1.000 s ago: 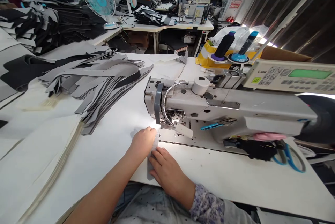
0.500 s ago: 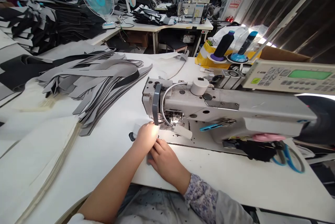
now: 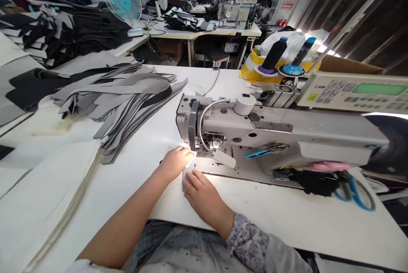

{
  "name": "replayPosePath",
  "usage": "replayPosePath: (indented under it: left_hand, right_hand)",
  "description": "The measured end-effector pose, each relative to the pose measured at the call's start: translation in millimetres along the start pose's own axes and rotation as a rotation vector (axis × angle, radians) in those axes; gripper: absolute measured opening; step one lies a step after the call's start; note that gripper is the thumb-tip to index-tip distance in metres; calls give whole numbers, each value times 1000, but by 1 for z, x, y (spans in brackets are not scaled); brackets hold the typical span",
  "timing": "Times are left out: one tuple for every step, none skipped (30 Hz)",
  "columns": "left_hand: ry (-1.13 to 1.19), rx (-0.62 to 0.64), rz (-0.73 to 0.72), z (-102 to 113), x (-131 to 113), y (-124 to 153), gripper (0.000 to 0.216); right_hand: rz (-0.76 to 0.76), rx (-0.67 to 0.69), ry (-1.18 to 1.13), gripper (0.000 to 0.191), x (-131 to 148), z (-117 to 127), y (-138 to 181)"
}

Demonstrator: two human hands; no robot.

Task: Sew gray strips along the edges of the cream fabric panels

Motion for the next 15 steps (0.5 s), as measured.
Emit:
replayPosePath:
  left_hand:
    - [-19, -5, -11, 0, 0, -3, 16]
    - [-34, -14, -18, 0, 0, -4, 15]
    - [-47, -19, -23, 1, 0, -5, 14]
    - [-56, -19, -29, 1, 0, -4, 13]
    - [-63, -14, -42, 3, -1, -2, 13]
    - [-69, -8, -62, 4, -2, 1, 15]
    - [-75, -9, -84, 7, -5, 6, 21]
    - [-83, -18, -105, 10, -7, 11, 29]
    - [-94, -30, -122, 13, -9, 16, 39]
    - [-106, -41, -132, 16, -10, 20, 48]
    - [-119, -44, -134, 17, -11, 23, 52]
    - [-129, -38, -132, 16, -11, 24, 52]
    - [-134, -26, -129, 15, -11, 23, 49]
    - [-134, -14, -126, 12, -11, 21, 44]
    - [-132, -8, -124, 10, -12, 18, 39]
  right_hand:
    - [2, -5, -3, 34, 0, 1, 0]
    - [6, -12, -6, 34, 0, 2, 0]
    - [7, -19, -7, 33, 0, 3, 0]
    - [6, -25, -7, 33, 0, 4, 0]
    - [5, -30, -8, 32, 0, 5, 1]
    - [4, -32, -8, 32, -1, 5, 1]
    - [2, -33, -10, 32, -1, 6, 2]
    - [3, -32, -11, 33, -1, 6, 2]
    - [5, -28, -12, 33, 0, 6, 2]
    - [7, -25, -13, 33, 0, 5, 2]
    - [6, -21, -14, 33, 0, 5, 2]
    - [5, -16, -18, 33, 1, 5, 1]
    - [2, -10, -22, 33, 0, 5, 0]
    - [-1, -2, -25, 33, 0, 4, 0]
    - [-3, 3, -28, 32, 0, 4, -1]
Point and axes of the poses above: each hand's wrist, its own y-axis away from the middle knuckle, its own z-axis out of the back of the hand, x = y × z, the point moved 10 cm from there along -y, towards the middle knuckle, and after that the axes turned 7 degrees about x, right-handed, at the moved point
